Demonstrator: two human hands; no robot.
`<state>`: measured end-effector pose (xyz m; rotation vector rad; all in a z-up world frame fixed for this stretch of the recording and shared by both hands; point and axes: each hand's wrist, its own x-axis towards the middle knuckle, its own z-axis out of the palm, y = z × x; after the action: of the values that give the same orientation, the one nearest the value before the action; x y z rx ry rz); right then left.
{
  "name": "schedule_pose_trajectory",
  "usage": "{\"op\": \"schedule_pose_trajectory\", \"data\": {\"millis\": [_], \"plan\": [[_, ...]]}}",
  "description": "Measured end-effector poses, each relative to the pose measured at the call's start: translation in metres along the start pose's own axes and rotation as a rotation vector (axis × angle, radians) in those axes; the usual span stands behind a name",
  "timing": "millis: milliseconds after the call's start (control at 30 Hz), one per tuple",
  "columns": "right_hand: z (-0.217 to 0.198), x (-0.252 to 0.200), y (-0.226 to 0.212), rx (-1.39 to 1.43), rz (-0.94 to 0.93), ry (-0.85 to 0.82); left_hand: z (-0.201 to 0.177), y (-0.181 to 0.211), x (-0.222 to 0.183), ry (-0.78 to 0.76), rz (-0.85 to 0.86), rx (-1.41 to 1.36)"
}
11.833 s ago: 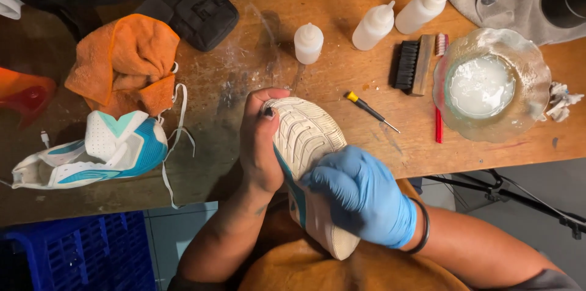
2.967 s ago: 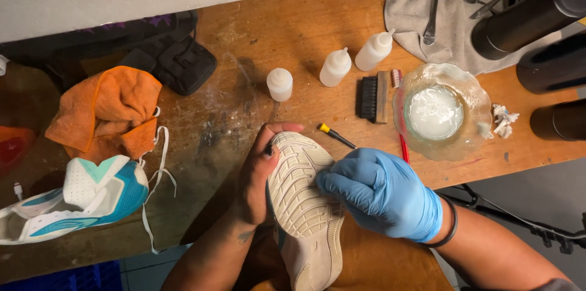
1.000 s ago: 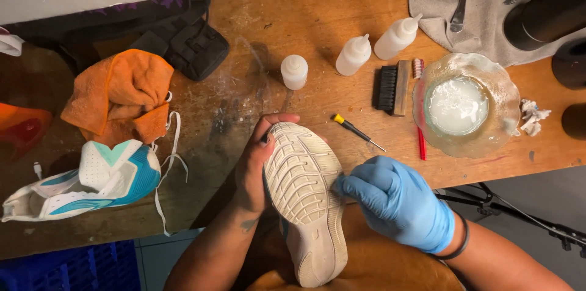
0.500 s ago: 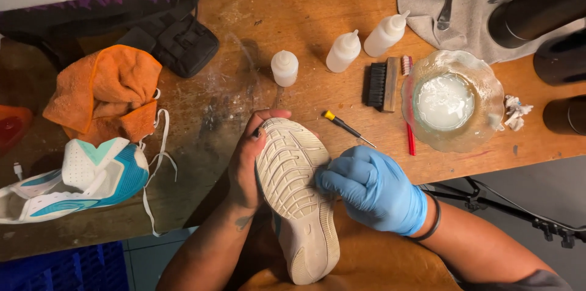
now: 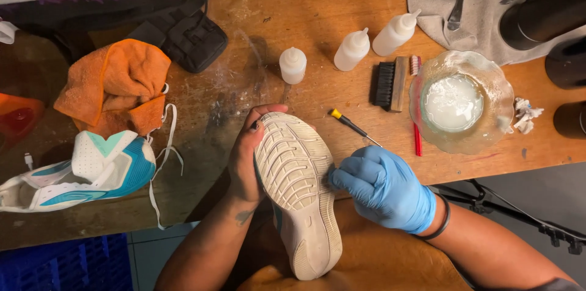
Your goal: Preparing a shoe sole for repair by applying cleaning or adhesive agents and scrubbing the surface.
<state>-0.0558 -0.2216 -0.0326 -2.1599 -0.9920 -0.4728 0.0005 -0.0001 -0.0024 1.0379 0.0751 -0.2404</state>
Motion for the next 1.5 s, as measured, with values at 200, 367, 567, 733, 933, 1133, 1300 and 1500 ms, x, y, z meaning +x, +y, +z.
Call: {"op": "schedule_pose_trajectory", "data": {"millis": [200, 367, 567, 733, 933, 1133, 1300, 1500], "plan": [[0.001, 0.006, -0.008, -0.026, -0.011, 0.028, -0.003, 0.000, -0.001, 0.005, 0.003, -0.005], [0.007, -0.008, -0.004, -0.030, -0.008, -0.030, -0.002, 0.000, 0.000, 0.020, -0.011, -0.075], [0.008, -0.012, 0.000, 0.015, -0.010, -0.059, -0.011, -0.003, 0.000, 0.047, -0.009, -0.075], [0.010, 0.006, -0.018, 0.019, -0.058, -0.063, -0.009, -0.010, 0.004, 0.032, -0.017, -0.070], [0.014, -0.007, -0.012, 0.037, -0.061, -0.131, -0.031, -0.024, 0.006, 0.038, -0.037, -0.099], [0.012, -0.017, -0.006, 0.030, -0.040, -0.212, -0.036, -0.020, 0.003, 0.082, -0.025, -0.081], [0.017, -0.014, -0.016, 0.045, -0.060, -0.124, -0.035, -0.018, -0.001, 0.070, -0.014, -0.041], [0.013, -0.028, 0.010, 0.020, 0.052, -0.044, -0.027, -0.012, 0.000, 0.105, 0.036, -0.081]]}}
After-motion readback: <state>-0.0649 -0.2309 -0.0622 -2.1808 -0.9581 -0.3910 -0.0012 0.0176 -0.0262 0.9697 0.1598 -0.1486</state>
